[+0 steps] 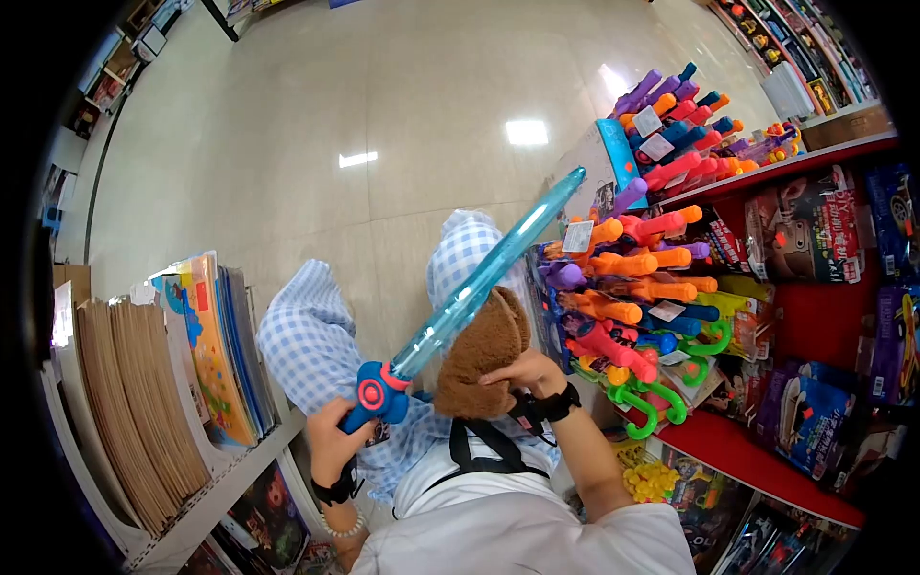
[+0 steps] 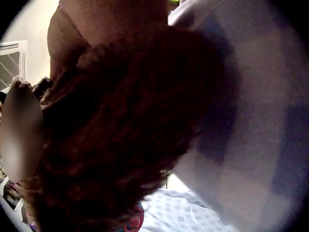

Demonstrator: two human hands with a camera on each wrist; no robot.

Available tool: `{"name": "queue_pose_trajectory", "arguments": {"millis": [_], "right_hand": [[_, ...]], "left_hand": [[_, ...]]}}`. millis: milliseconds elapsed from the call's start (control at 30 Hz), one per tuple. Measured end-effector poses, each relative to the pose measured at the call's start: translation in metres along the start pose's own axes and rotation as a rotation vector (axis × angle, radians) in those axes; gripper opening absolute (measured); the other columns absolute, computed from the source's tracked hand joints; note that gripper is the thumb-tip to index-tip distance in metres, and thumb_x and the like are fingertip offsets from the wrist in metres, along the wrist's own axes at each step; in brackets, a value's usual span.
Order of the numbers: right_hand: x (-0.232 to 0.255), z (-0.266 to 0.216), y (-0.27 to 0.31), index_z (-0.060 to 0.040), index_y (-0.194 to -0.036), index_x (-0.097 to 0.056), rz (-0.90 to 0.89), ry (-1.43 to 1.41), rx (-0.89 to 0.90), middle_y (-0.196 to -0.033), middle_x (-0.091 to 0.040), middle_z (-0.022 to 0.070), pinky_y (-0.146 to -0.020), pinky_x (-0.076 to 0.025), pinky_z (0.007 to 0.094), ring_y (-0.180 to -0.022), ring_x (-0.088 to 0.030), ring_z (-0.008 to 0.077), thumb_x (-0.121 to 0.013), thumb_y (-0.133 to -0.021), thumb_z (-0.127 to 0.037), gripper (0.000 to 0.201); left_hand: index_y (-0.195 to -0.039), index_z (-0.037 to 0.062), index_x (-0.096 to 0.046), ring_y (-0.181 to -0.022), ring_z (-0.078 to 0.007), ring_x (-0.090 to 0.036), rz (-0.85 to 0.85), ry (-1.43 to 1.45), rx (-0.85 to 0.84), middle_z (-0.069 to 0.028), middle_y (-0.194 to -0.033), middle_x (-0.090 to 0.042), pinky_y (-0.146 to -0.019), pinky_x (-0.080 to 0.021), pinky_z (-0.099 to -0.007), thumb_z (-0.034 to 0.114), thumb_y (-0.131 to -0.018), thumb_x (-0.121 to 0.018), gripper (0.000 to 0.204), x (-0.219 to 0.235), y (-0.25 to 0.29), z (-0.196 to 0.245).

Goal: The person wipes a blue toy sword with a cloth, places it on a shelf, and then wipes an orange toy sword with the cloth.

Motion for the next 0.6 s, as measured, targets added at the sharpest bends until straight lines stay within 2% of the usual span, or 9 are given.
{"name": "queue_pose_trajectory", "arguments": {"millis": [33,67,133,167,267,400,600], "right_hand": [[-0.002,-0.006,0.004,-0.0006,-0.113,-0.044,-0.175,0.189,0.322,-0.095,-0.057,0.0145,-0.079,-0.043,0.0364,-0.091,-0.054,0.0281,-0.059,-0.063,0.001,0.053],[-0.001,-0.007,0.001,-0.0006,-0.113,-0.044,-0.173,0.196,0.330,-0.095,-0.057,0.0145,-0.079,-0.043,0.0364,-0.091,-0.054,0.0281,-0.059,-0.063,0.001,0.053],[-0.001,0.006,-0.009,-0.0015,-0.110,-0.046,-0.175,-0.391,0.110,-0.083,-0.055,0.0183,-0.064,-0.042,0.0361,-0.075,-0.052,0.0307,-0.064,-0.060,-0.010,0.054],[-0.005,0.001,-0.012,-0.0029,-0.108,-0.046,-0.226,-0.412,0.124,-0.074,-0.051,0.0209,-0.056,-0.037,0.0343,-0.064,-0.048,0.0293,-0.065,-0.056,-0.018,0.057],[-0.024,-0.026,-0.010,-0.0046,-0.108,-0.046,-0.285,-0.574,0.139,-0.075,-0.051,0.0223,-0.056,-0.038,0.0359,-0.065,-0.049,0.0306,-0.065,-0.056,-0.016,0.056],[-0.005,-0.001,-0.012,-0.0018,-0.105,-0.047,-0.240,-0.498,0.133,-0.073,-0.051,0.0229,-0.054,-0.038,0.0360,-0.064,-0.049,0.0305,-0.065,-0.056,-0.018,0.055],[-0.009,-0.004,-0.013,0.0052,-0.093,-0.050,-0.304,-0.413,0.137,-0.071,-0.051,0.0230,-0.053,-0.038,0.0352,-0.060,-0.048,0.0307,-0.066,-0.054,-0.025,0.052]], "left_hand": [[-0.076,0.0014,-0.058,-0.054,-0.0197,-0.054,-0.014,0.135,0.043,-0.0087,-0.063,-0.054,-0.050,-0.041,-0.0263,0.013,-0.056,-0.071,0.026,0.000,-0.003,-0.006],[-0.076,0.0014,-0.058,-0.054,-0.0197,-0.054,-0.010,0.138,0.034,-0.0087,-0.063,-0.054,-0.050,-0.041,-0.0263,0.013,-0.056,-0.071,0.026,0.001,-0.006,-0.009],[-0.080,0.0003,-0.059,-0.056,-0.0155,-0.056,-0.069,0.180,0.058,-0.0107,-0.065,-0.058,-0.052,-0.042,-0.0244,0.011,-0.057,-0.071,0.028,-0.002,-0.006,-0.017],[-0.079,-0.0004,-0.059,-0.054,-0.0150,-0.056,-0.073,0.194,0.039,-0.0103,-0.063,-0.058,-0.052,-0.042,-0.0242,0.011,-0.057,-0.071,0.027,-0.001,-0.007,-0.015],[-0.078,-0.0007,-0.059,-0.053,-0.0134,-0.054,-0.088,0.208,0.060,-0.0093,-0.061,-0.058,-0.051,-0.042,-0.0233,0.009,-0.058,-0.070,0.026,-0.002,-0.006,-0.017],[-0.078,-0.0014,-0.059,-0.052,-0.0109,-0.053,-0.133,0.233,0.110,-0.0082,-0.060,-0.057,-0.051,-0.041,-0.0222,0.008,-0.058,-0.070,0.024,-0.003,-0.008,-0.019],[-0.078,-0.0026,-0.059,-0.053,-0.0096,-0.052,-0.193,0.303,0.189,-0.0076,-0.060,-0.057,-0.051,-0.041,-0.0218,0.005,-0.059,-0.068,0.023,-0.006,-0.008,-0.025]]}}
Point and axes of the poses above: each hand's wrist, its own y-axis away from the middle knuckle, its own x-axis out of the back of the hand, z = x × y, the point moved 8 cm from there along -y, towards the middle knuckle
